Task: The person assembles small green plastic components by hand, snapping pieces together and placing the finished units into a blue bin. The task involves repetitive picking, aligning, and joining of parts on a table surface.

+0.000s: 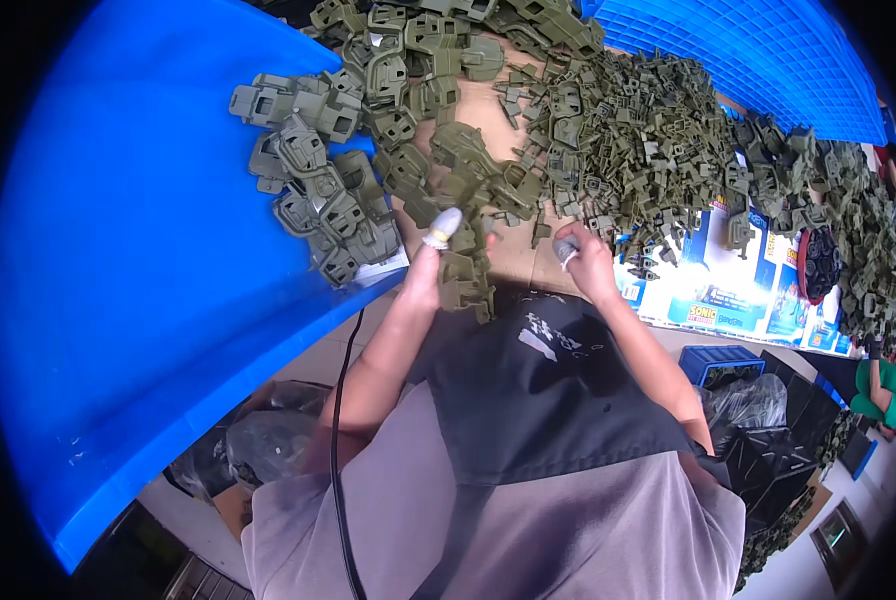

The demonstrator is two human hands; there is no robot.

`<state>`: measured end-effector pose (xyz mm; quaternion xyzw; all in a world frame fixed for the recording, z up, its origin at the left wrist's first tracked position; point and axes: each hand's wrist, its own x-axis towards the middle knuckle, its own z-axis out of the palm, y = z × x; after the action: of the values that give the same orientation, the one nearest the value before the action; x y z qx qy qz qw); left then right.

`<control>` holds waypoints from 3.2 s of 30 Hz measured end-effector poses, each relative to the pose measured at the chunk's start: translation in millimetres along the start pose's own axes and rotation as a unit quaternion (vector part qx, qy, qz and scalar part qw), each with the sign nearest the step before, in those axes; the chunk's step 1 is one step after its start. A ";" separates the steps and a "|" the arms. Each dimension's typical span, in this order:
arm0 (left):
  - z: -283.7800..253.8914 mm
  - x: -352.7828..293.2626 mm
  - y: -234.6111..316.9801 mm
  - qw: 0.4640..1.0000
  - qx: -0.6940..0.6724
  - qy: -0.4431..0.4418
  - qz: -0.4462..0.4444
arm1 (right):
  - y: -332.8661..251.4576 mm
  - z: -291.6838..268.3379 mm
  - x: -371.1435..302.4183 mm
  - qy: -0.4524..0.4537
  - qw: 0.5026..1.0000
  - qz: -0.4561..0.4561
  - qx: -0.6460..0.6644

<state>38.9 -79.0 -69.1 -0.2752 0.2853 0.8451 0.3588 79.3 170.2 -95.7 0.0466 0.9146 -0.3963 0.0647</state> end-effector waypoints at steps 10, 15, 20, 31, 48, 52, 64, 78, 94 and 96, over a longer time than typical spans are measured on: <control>-3.5 -15.5 25.4 0.997 -0.001 0.067 0.047 | 9.2 40.3 12.3 -0.084 0.963 -0.041 -0.252; 4.6 -7.4 24.4 0.999 -0.002 -0.015 0.028 | -26.5 -23.3 4.3 -0.169 0.964 0.074 0.194; 32.2 -3.2 10.1 0.999 0.040 0.004 -0.026 | -108.8 -67.0 -27.3 -0.208 0.939 -0.126 0.244; 88.0 -18.1 5.1 0.988 0.090 -0.079 -0.101 | -112.0 -75.8 -20.8 -0.283 0.924 -0.252 0.048; 58.5 -19.1 -20.7 0.988 0.152 0.001 -0.018 | -106.0 -57.9 -30.4 -0.260 0.921 -0.290 0.000; 36.7 -13.7 -26.8 0.975 0.221 0.023 0.014 | -105.0 -47.1 -28.6 -0.299 0.911 -0.285 -0.016; 62.6 160.7 -7.3 0.946 0.170 -0.035 0.273 | 3.9 -35.8 101.1 0.171 0.890 -0.101 -0.411; 117.2 56.0 32.2 0.978 0.058 -0.157 0.123 | -77.6 -66.1 47.1 0.044 0.935 -0.015 0.352; 93.8 25.0 -7.3 0.925 0.221 -0.095 0.293 | -134.1 -65.9 -13.5 0.117 0.985 -0.111 -0.053; 96.7 15.7 -7.4 0.917 0.228 -0.095 0.313 | -125.6 -66.4 -11.9 0.064 0.994 -0.082 -0.018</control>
<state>10.1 -2.0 -15.5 -0.0013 0.5066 0.8483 0.1542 68.4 132.7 41.4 -0.0047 0.9246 -0.3801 -0.0265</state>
